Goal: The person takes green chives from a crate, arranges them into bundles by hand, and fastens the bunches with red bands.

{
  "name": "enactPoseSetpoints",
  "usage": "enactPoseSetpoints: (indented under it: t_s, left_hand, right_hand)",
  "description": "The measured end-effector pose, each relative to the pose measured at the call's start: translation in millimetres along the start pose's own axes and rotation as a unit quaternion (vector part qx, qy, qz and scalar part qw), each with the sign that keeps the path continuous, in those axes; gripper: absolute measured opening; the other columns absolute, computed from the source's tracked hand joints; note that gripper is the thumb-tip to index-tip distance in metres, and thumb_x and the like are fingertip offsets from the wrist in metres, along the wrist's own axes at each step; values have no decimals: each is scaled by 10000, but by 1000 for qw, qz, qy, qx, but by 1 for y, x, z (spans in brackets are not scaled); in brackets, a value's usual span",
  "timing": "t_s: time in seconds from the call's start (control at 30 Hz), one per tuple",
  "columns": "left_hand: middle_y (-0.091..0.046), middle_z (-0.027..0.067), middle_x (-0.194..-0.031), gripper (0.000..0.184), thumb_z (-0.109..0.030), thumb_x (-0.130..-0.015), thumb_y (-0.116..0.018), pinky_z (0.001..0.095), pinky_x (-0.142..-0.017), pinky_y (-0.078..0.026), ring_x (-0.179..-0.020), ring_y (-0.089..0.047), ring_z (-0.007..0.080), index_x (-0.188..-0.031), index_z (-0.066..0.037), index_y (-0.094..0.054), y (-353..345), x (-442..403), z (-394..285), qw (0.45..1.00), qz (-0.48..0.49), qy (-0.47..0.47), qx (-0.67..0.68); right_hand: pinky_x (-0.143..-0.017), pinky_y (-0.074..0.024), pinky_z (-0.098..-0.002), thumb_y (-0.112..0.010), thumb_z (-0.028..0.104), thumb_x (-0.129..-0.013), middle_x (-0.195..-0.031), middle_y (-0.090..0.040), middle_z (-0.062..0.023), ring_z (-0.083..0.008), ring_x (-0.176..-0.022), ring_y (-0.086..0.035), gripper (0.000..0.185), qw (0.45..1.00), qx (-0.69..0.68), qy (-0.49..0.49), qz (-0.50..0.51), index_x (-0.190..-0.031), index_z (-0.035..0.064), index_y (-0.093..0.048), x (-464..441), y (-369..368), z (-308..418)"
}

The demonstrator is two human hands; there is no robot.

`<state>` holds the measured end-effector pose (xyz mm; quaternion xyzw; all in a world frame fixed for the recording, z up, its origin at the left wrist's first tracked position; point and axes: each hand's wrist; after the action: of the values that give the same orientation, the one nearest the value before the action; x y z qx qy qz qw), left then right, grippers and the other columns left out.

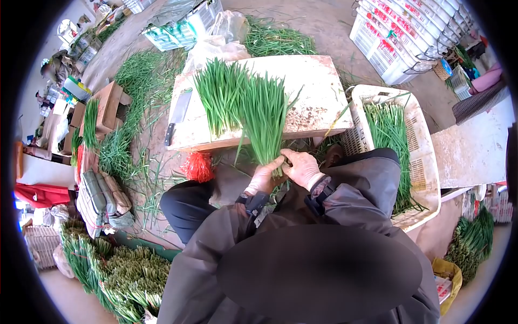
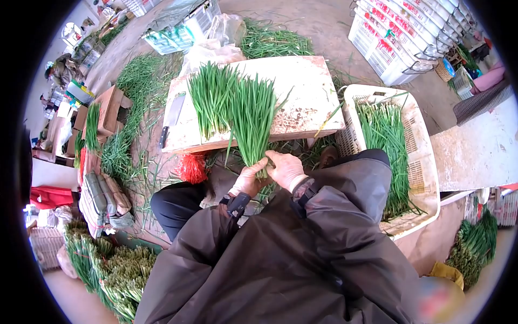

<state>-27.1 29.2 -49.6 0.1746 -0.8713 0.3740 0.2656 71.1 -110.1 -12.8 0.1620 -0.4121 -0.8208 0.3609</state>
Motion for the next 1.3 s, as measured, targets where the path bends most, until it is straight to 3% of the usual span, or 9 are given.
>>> enactPoseSetpoints:
  t_s: [0.33, 0.5, 0.6, 0.63, 0.77, 0.87, 1.0, 1.13, 1.3]
  left_hand:
    - [-730, 36, -1010, 273, -96, -856, -746, 413, -878, -561, -929, -677, 194, -1122, -44, -721, 15, -11, 3, 997, 26, 36, 69]
    - [-731, 52, -976, 232, -102, -872, -751, 406, -871, -576, -868, -668, 185, -1082, -7, -726, 17, -2, -8, 990, 74, 24, 114]
    - [-731, 61, -978, 236, -126, -886, -759, 395, -864, -586, -873, -671, 186, -1087, -5, -728, 14, 2, -11, 992, 71, -2, 104]
    - [-732, 64, -982, 240, -132, -889, -761, 396, -869, -586, -876, -674, 189, -1090, -5, -728, 17, 0, -8, 993, 63, 5, 96]
    - [-745, 79, -1026, 256, -153, -899, -769, 414, -896, -584, -902, -689, 206, -1106, -6, -729, 25, -6, 8, 997, 40, 7, 64]
    - [-755, 68, -1061, 247, -164, -905, -771, 438, -898, -585, -942, -705, 218, -1121, -50, -734, 19, 1, 5, 998, 49, 3, 30]
    - [-754, 70, -1113, 328, -187, -916, -748, 475, -935, -589, -1069, -714, 262, -1220, -79, -687, 12, 9, -1, 998, 60, 13, 7]
    - [-726, 130, -1201, 389, -248, -947, -625, 557, -974, -573, -1126, -693, 338, -1282, -51, -645, 18, 7, 4, 996, 30, 26, 78]
    - [-689, 194, -1287, 493, -268, -930, -581, 684, -1032, -499, -1193, -658, 417, -1354, -15, -591, 24, 9, 4, 987, 71, 22, 145]
  right_hand:
    - [-876, -564, -524, -625, 226, -875, -1039, -742, -221, -406, -969, -717, 569, 998, 46, 8, 52, -1440, 183, -566, -2, 42, -7]
    - [-720, -581, -523, -644, 220, -894, -809, -737, -168, -390, -811, -734, 267, 955, 206, -199, -84, -1133, 114, -700, -13, 78, -35]
    - [-959, -549, -475, -655, 397, -918, -1164, -725, -226, -383, -1128, -688, 481, 929, 231, -204, 207, -1244, 44, -673, -10, 56, -64]
    - [-1024, -524, -462, -657, 448, -913, -1244, -701, -242, -380, -1201, -660, 552, 913, 221, -167, 301, -1271, 29, -667, -5, 51, -55]
    - [-993, -530, -426, -656, 564, -928, -1229, -706, -240, -354, -1151, -685, 687, 978, 71, -159, 115, -1290, -20, -651, -12, 30, -38]
    - [-922, -540, -386, -655, 578, -951, -962, -769, -192, -288, -973, -729, 650, 940, -253, -175, 146, -1161, -32, -737, -22, 14, -39]
    - [-939, -538, -351, -761, 220, -942, -1202, -729, -145, -222, -1036, -687, 465, 878, -448, -146, 88, -1300, -53, -643, -19, -4, -12]
    - [-917, -545, -350, -675, 27, -890, -1147, -730, -151, -244, -1020, -689, 426, 824, -526, -200, 69, -1305, -62, -633, -24, -14, -33]
    - [-884, -546, -331, -675, 9, -884, -1076, -736, -143, -222, -973, -695, 365, 795, -553, -239, 72, -1242, -61, -664, -25, -10, -39]
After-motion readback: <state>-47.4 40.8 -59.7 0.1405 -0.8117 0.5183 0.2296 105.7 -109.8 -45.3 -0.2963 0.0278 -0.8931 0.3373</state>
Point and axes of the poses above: each hand's wrist, its own x-axis away from the middle knuckle, its own y-axis out of the back of the hand, z = x × y
